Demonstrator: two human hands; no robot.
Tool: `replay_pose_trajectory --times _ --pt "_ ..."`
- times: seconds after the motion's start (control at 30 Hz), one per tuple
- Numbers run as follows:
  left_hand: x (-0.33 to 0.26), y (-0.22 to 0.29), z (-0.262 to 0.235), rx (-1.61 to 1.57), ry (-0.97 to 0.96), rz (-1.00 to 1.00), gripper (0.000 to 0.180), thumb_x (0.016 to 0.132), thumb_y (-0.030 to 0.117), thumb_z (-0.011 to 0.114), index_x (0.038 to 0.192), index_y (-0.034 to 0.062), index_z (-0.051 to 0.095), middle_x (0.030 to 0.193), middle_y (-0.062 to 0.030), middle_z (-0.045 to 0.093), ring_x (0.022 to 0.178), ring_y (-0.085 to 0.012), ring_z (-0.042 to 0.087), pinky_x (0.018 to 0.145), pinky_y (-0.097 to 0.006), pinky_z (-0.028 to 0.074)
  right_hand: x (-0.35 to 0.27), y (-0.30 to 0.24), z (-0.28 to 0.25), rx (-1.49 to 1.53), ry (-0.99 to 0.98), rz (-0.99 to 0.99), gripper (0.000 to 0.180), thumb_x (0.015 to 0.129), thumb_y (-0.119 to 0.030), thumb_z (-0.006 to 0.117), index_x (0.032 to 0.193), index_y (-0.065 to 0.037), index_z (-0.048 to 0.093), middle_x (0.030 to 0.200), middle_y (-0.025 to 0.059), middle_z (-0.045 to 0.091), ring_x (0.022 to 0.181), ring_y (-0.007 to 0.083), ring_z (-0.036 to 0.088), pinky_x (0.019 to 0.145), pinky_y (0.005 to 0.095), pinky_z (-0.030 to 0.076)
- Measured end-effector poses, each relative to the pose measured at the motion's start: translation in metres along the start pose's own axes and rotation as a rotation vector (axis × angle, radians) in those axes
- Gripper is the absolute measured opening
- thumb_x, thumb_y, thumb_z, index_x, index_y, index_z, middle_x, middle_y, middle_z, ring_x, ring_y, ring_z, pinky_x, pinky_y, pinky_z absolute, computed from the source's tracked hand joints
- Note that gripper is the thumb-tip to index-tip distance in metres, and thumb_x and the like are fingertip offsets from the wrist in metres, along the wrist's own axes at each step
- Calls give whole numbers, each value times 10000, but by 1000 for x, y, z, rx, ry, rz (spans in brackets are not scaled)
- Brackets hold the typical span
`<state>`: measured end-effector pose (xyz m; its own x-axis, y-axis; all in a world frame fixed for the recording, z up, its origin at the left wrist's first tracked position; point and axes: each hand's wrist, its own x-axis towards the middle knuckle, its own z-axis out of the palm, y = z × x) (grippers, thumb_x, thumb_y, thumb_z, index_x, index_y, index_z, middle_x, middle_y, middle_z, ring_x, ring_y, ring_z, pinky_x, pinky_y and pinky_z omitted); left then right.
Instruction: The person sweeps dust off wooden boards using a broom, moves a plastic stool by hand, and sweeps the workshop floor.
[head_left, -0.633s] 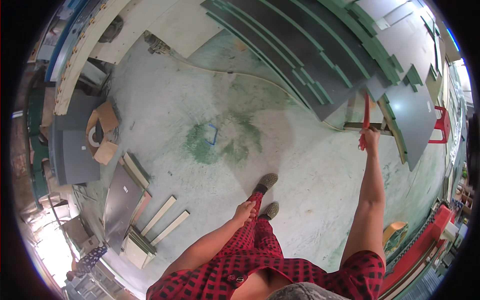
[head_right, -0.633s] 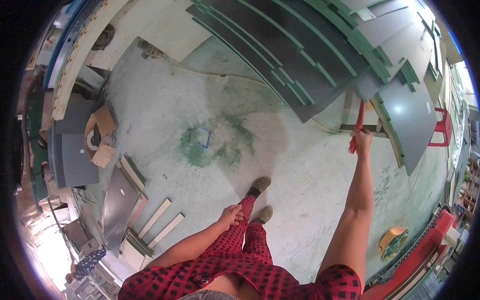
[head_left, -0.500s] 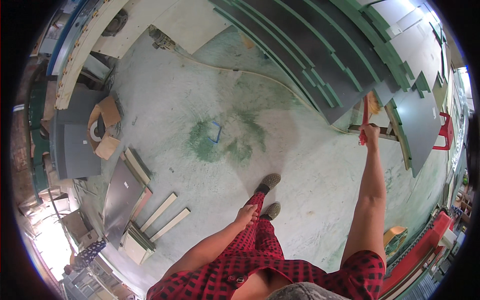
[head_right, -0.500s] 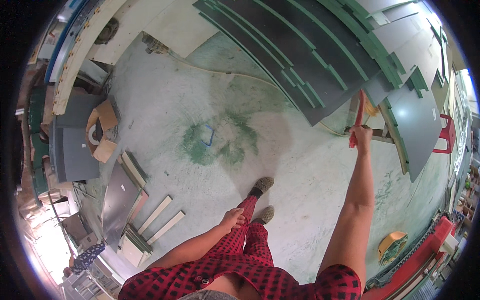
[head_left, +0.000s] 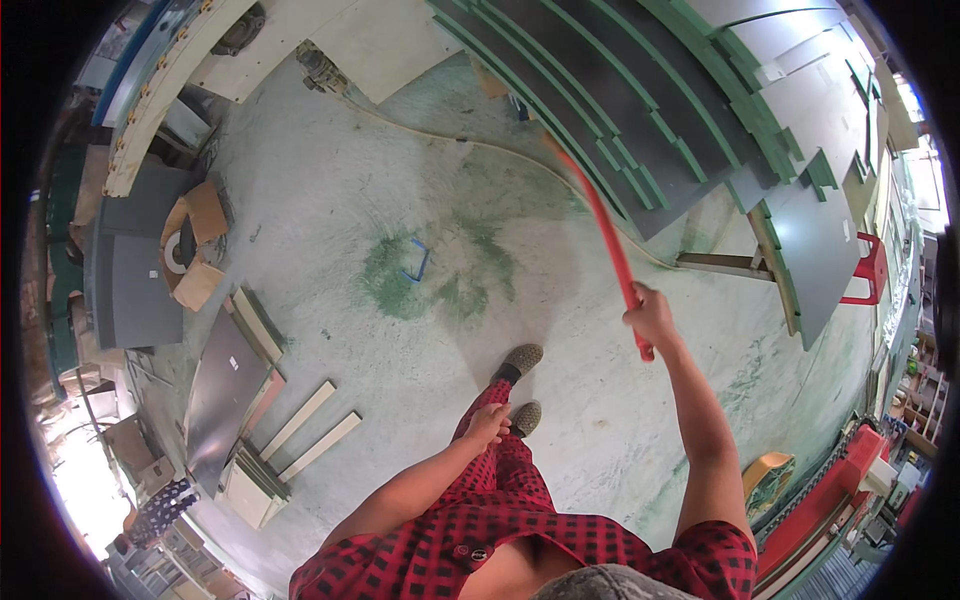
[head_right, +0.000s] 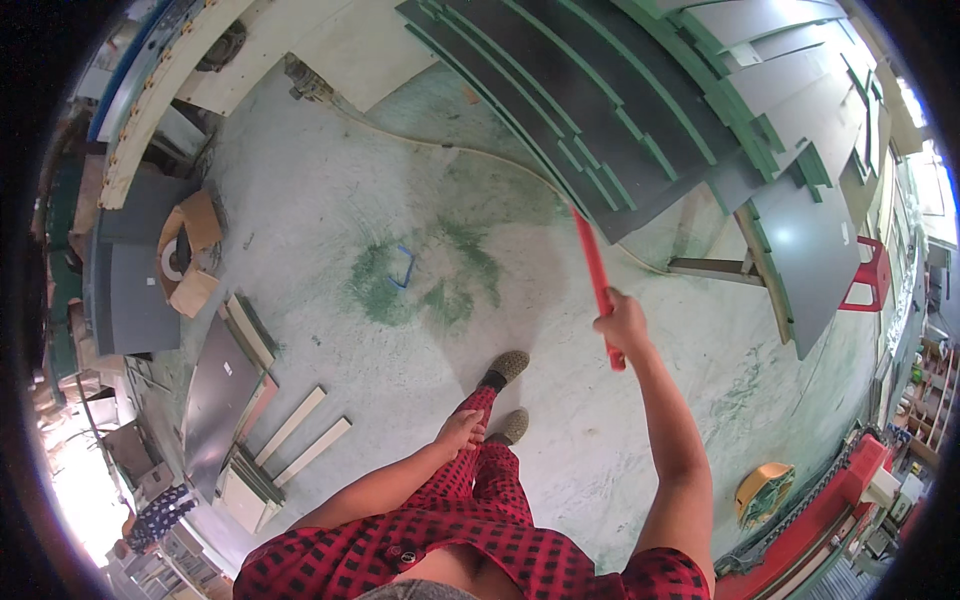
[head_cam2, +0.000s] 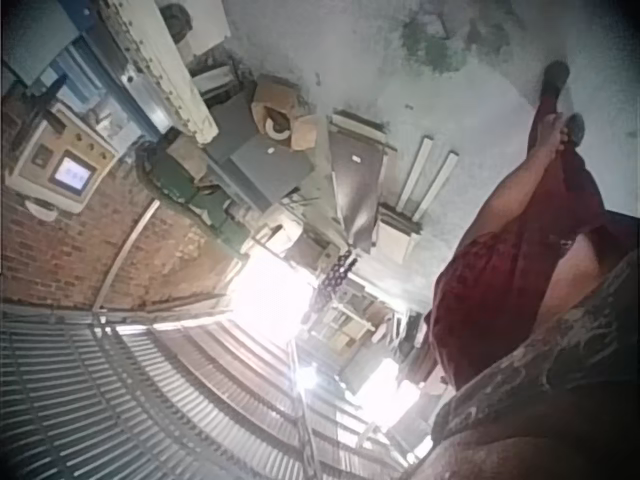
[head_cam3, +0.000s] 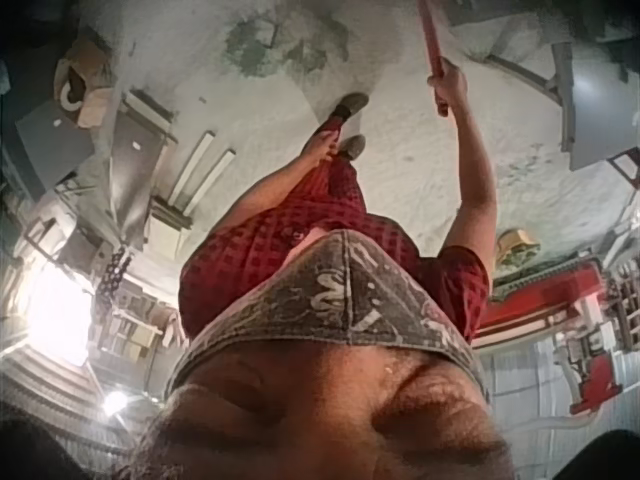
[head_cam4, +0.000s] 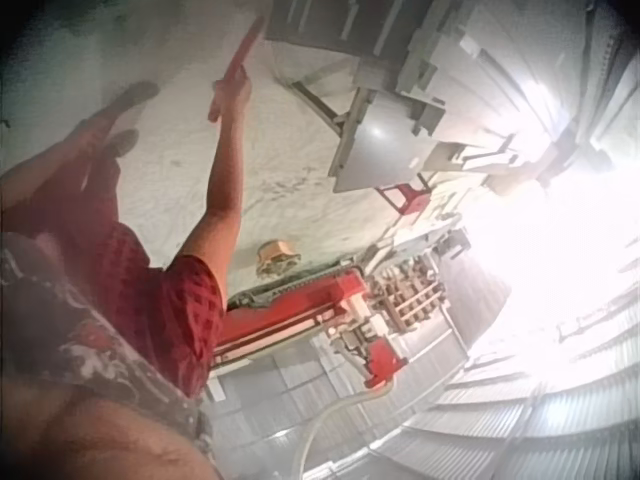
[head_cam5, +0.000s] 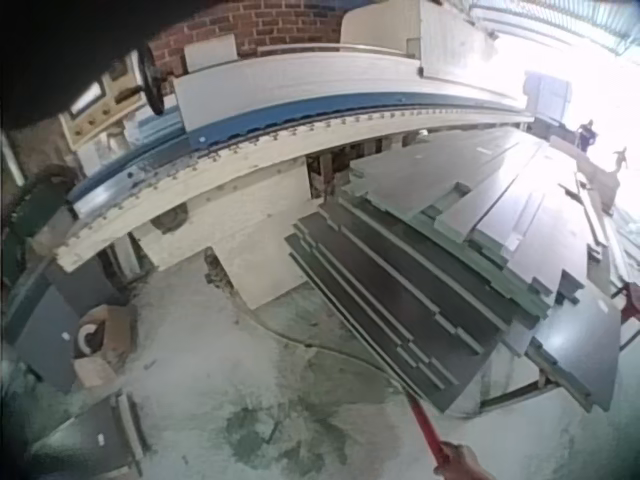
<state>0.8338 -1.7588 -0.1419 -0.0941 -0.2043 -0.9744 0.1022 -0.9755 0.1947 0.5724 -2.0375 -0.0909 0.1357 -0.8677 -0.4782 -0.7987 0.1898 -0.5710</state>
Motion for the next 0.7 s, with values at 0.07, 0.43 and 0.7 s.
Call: replay_pose_trajectory --times 0.07,0.43,0.7 --pt "-5 -1 2 16 0 17 509 816 479 480 1130 78 488 841 -44 568 649 -100 542 484 -228 442 -33 -11 -13 52 -85 23 585 539 -44 611 1113 10 514 688 172 596 623 270 602 582 353 455" --pt "-32 -22 10 72 29 146 412 828 439 490 1022 77 523 761 -40 538 580 -114 519 440 -252 419 -252 -19 -79 532 -185 303 576 546 20 643 1109 28 518 621 80 550 488 140 537 427 258 432" --pt "-42 -61 -40 -11 143 172 536 797 463 525 1189 115 414 895 -89 555 722 -198 568 558 -359 470 -420 19 -28 978 -163 509 644 552 38 597 1171 58 418 656 100 559 486 168 535 435 285 446"
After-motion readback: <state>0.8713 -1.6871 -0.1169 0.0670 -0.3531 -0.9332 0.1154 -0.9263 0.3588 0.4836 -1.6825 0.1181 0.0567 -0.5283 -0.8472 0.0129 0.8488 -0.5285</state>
